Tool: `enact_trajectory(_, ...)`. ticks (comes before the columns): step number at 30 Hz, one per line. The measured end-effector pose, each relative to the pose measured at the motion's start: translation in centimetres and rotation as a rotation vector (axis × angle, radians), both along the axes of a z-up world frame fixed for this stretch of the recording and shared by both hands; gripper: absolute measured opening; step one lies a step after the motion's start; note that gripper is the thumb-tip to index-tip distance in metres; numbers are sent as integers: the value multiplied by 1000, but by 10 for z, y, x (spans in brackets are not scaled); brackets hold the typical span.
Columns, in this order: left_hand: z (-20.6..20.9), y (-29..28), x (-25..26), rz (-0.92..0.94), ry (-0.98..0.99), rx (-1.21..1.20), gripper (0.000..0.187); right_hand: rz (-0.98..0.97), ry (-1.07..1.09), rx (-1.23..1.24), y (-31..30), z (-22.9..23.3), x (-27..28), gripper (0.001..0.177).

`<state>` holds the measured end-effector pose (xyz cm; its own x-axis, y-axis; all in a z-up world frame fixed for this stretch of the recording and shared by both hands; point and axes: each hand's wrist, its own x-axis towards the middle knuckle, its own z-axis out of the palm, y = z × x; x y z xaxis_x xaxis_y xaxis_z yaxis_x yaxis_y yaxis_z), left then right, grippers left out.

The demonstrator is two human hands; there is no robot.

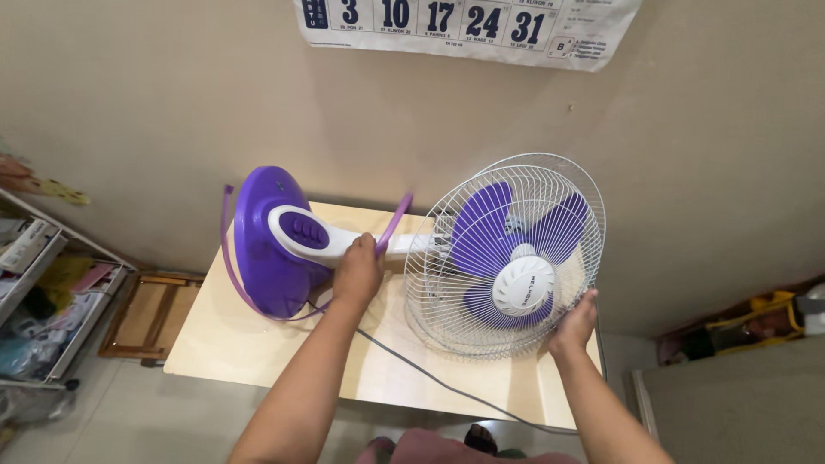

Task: The person reassembles a purple and white electric fan on a table. They attach the front grille, then secure the outer ring using a screwdriver.

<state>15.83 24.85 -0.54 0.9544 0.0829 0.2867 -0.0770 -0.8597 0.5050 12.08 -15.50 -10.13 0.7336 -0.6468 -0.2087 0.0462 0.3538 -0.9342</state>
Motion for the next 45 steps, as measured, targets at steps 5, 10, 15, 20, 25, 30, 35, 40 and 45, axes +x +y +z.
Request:
enact_trajectory(5, 38, 5, -6, 27, -75, -95, 27, -140, 35, -14, 11, -3, -4, 65)
enact_trajectory(10, 73, 8, -12, 53, -102, -142, 29, -332, 169, -81, 20, 12, -18, 61)
enact_trajectory(15, 90, 4, -17, 34, -128, -283, 30, -295, -166, -925, 67, 63, -56, 48)
enact_trajectory(20, 90, -18, -28, -54, -148, -384, 27, 369, -645, -1156, 176, 138, -62, 24)
enact_trajectory(25, 88, -11, -42, -51, -288, -441, 16, 694, -363, -698, 266, 182, -29, 35)
enact_trajectory(30, 83, 4, -59, -95, -279, -454, 23, 834, -230, -208, 289, 172, -12, 35)
enact_trajectory(35, 81, 8, -70, -154, -359, -457, 25, 907, -254, -149, 293, 157, 3, 30)
enact_trajectory(40, 93, 32, -79, -114, -318, -524, 53, 934, -222, -196, 282, 164, 8, 28)
enact_trajectory(45, 122, 58, -92, -22, -283, -628, 28, 1012, -219, 15, 277, 196, 7, 25)
